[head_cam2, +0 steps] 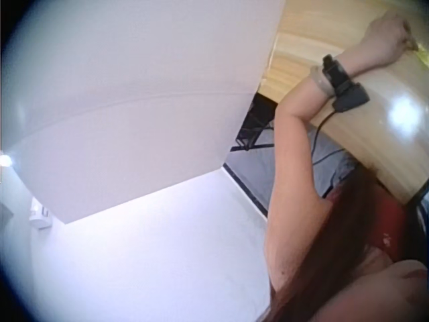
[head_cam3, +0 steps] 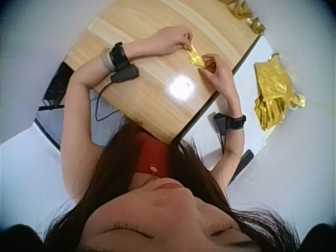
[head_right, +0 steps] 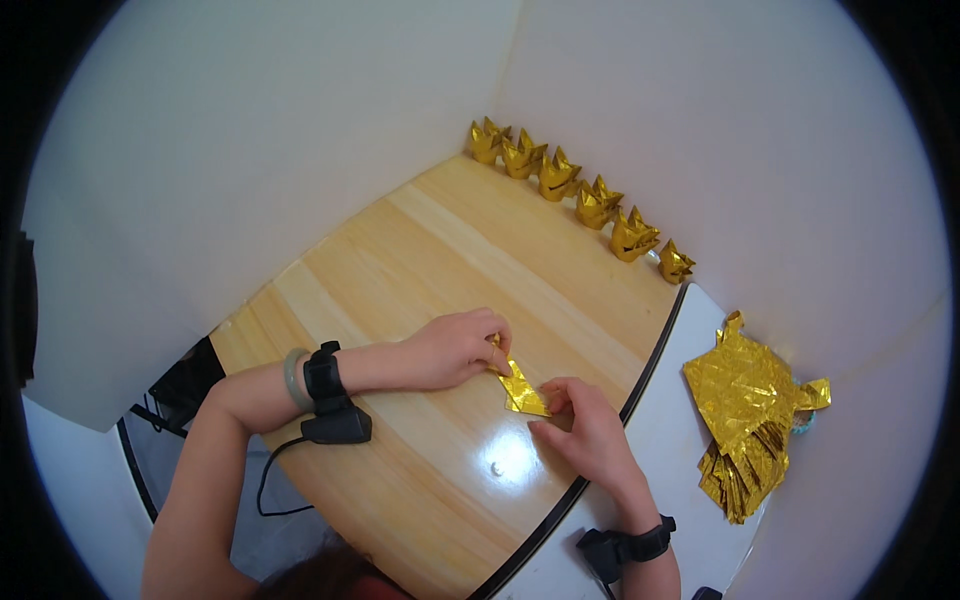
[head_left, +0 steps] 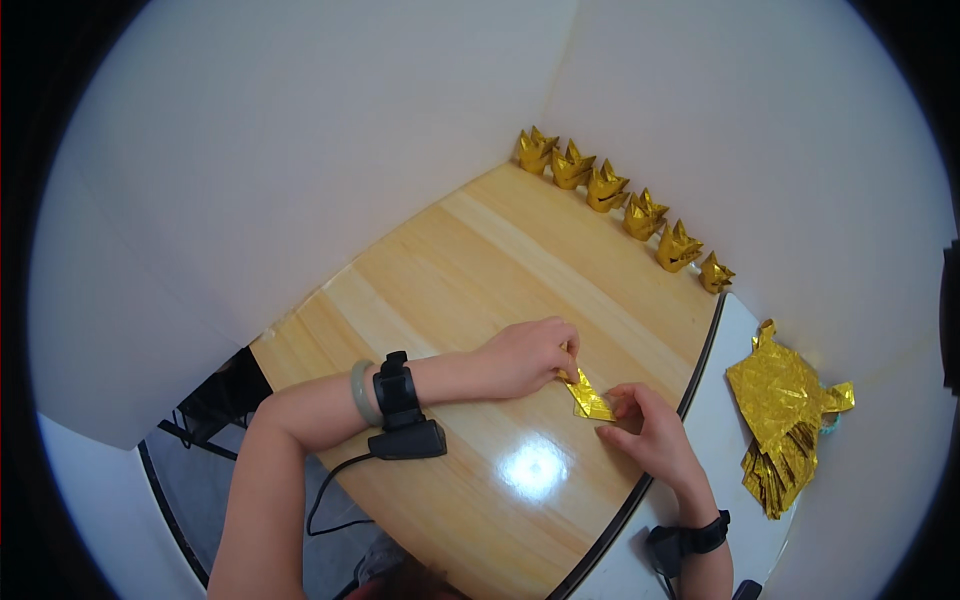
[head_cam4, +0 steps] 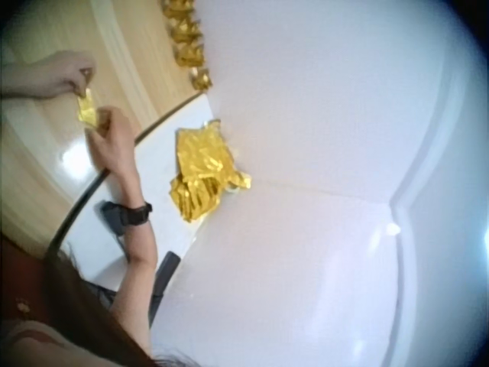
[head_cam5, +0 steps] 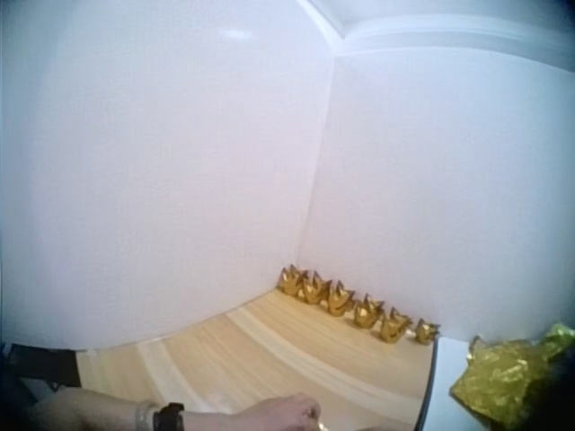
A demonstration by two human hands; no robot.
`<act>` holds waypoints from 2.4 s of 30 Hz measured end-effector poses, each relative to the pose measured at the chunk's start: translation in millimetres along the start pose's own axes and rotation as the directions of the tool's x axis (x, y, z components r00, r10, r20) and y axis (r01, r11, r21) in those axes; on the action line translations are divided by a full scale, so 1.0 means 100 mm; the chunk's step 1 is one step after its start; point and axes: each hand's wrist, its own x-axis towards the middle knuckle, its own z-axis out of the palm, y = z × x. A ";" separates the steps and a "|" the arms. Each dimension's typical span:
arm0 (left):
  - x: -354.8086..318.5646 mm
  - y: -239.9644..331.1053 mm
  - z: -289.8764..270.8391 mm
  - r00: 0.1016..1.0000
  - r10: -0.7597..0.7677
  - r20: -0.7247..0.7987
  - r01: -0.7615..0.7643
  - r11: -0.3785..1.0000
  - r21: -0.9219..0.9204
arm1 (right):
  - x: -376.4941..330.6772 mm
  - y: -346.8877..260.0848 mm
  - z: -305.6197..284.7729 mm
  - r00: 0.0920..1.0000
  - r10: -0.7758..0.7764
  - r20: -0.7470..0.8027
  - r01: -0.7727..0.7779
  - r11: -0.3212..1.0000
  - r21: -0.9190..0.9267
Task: Fold gold foil paper into decorative ingot shapes.
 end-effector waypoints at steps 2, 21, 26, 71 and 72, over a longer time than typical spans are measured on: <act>0.02 0.01 0.00 0.999 -0.041 -0.004 0.041 0.995 -0.090 | -0.03 -0.02 0.01 1.000 0.020 0.016 -0.021 0.998 0.065; 0.08 0.18 0.06 0.961 -0.260 0.096 0.266 0.962 -0.057 | -0.02 0.09 0.04 0.999 -0.047 0.011 0.041 0.937 0.348; 0.09 0.21 0.08 0.957 -0.275 0.090 0.278 0.960 -0.024 | 0.06 0.15 0.13 0.995 -0.104 0.001 0.099 0.948 0.304; 0.07 0.14 0.10 0.982 -0.185 0.045 0.190 0.960 -0.204 | 0.10 0.06 0.14 0.966 -0.248 -0.074 0.227 0.950 -0.216; 0.07 0.16 0.08 0.974 -0.222 0.050 0.228 0.944 -0.237 | 0.10 0.05 0.17 0.960 -0.246 -0.133 0.227 0.963 -0.144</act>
